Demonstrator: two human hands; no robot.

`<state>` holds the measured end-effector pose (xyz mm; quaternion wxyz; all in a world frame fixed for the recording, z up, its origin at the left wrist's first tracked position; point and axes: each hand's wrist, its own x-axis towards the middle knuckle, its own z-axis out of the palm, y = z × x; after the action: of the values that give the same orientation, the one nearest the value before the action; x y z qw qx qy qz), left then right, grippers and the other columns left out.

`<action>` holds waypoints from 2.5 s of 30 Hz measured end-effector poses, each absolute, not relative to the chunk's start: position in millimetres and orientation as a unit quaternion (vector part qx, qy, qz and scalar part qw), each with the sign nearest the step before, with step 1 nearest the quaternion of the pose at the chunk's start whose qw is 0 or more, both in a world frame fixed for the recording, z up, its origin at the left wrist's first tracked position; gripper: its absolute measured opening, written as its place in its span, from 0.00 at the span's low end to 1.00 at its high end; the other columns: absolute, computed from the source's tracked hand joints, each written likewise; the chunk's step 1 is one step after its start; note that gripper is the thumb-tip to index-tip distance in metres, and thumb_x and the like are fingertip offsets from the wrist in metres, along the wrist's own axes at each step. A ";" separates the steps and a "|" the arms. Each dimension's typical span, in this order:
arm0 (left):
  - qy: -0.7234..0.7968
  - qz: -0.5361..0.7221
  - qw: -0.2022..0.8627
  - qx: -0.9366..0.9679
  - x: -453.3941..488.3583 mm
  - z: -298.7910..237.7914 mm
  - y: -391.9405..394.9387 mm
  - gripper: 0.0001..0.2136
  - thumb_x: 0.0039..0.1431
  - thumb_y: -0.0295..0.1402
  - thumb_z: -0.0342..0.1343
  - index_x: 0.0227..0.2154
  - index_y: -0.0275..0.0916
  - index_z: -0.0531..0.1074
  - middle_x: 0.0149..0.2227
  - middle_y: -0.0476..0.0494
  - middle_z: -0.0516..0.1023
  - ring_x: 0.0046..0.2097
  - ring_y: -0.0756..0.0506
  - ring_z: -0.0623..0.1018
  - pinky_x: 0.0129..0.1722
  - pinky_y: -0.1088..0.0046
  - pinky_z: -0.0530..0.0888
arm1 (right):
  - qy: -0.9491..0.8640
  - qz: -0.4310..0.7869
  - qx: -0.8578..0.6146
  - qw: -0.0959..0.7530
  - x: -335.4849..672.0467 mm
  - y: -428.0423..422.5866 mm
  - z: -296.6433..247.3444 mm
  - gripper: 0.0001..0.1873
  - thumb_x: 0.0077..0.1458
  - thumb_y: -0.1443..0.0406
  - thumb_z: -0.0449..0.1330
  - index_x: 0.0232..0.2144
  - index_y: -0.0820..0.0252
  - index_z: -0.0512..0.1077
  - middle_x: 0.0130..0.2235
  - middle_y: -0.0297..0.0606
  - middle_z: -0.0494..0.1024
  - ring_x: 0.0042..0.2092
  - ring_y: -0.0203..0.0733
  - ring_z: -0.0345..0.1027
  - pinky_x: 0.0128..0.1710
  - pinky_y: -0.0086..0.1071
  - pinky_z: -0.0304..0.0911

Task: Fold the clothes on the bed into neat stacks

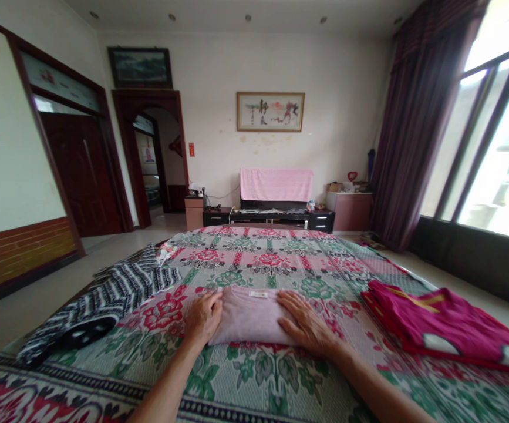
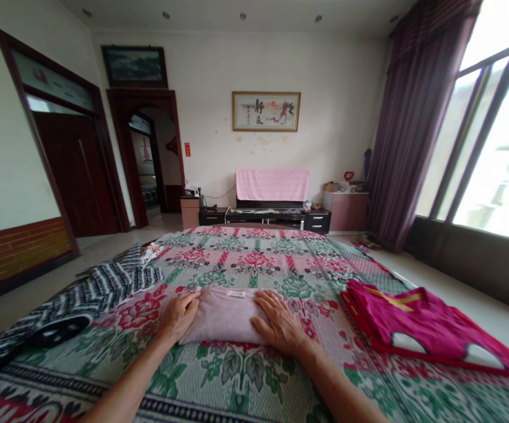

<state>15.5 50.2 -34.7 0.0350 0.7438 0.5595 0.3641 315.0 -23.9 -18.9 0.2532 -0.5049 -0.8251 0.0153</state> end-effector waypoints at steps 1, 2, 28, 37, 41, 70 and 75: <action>0.570 0.373 0.046 0.731 15.2 -33.2 49.3 0.16 0.58 0.30 0.48 0.45 0.38 0.76 0.47 0.41 0.79 0.48 0.45 0.77 0.51 0.70 0.70 | -0.824 0.013 -0.503 0.260 315.0 -24.2 -19.0 0.30 0.60 0.51 0.49 0.59 0.61 0.63 0.61 0.46 0.63 0.63 0.51 0.53 0.63 0.49 0.49; 0.586 0.382 0.056 0.712 14.7 -31.6 48.4 0.16 0.58 0.32 0.48 0.46 0.38 0.75 0.47 0.41 0.79 0.48 0.45 0.77 0.50 0.71 0.71 | -0.823 0.008 -0.501 0.270 314.9 -24.6 -19.1 0.29 0.60 0.51 0.50 0.58 0.61 0.64 0.61 0.47 0.64 0.63 0.51 0.54 0.63 0.48 0.50; 0.657 0.251 -0.016 0.711 19.9 -19.9 32.7 0.13 0.53 0.38 0.50 0.22 0.38 0.75 0.40 0.37 0.78 0.44 0.40 0.75 0.46 0.66 0.67 | -0.622 -0.016 -0.725 0.295 321.8 -21.0 -18.5 0.17 0.51 0.56 0.53 0.20 0.59 0.73 0.42 0.44 0.77 0.43 0.49 0.70 0.42 0.38 0.61; 0.669 0.240 0.005 0.703 22.7 -10.2 29.4 0.12 0.56 0.38 0.48 0.25 0.38 0.73 0.35 0.40 0.79 0.40 0.43 0.77 0.38 0.71 0.67 | -0.621 0.003 -0.722 0.305 315.5 -19.5 -14.2 0.14 0.53 0.58 0.51 0.25 0.59 0.72 0.27 0.37 0.75 0.31 0.40 0.68 0.30 0.29 0.55; 0.684 0.241 0.039 0.687 24.7 -6.4 26.8 0.13 0.57 0.41 0.47 0.28 0.41 0.74 0.33 0.41 0.80 0.38 0.42 0.78 0.35 0.71 0.66 | -0.625 0.018 -0.711 0.321 316.6 -18.3 -15.1 0.12 0.52 0.59 0.52 0.26 0.58 0.71 0.26 0.34 0.74 0.28 0.38 0.66 0.29 0.28 0.54; 0.647 0.379 0.296 0.593 4.6 -7.3 41.7 0.17 0.46 0.33 0.58 0.41 0.34 0.76 0.43 0.38 0.80 0.44 0.44 0.79 0.38 0.77 0.72 | -0.547 0.128 -0.753 0.342 327.8 -15.9 -1.8 0.23 0.45 0.60 0.60 0.46 0.60 0.71 0.36 0.40 0.80 0.34 0.42 0.73 0.30 0.28 0.60; 0.595 0.368 0.385 0.601 0.5 -3.4 36.3 0.13 0.45 0.37 0.57 0.31 0.34 0.77 0.26 0.47 0.79 0.30 0.47 0.77 0.25 0.77 0.66 | -0.550 0.140 -0.757 0.324 327.9 -10.5 1.8 0.17 0.43 0.62 0.61 0.39 0.59 0.74 0.32 0.37 0.80 0.31 0.40 0.72 0.26 0.26 0.58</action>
<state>0.5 36.3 -3.4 0.3851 0.6014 0.5953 0.3683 327.9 -10.5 1.8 0.3237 -0.7573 -0.5497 0.1400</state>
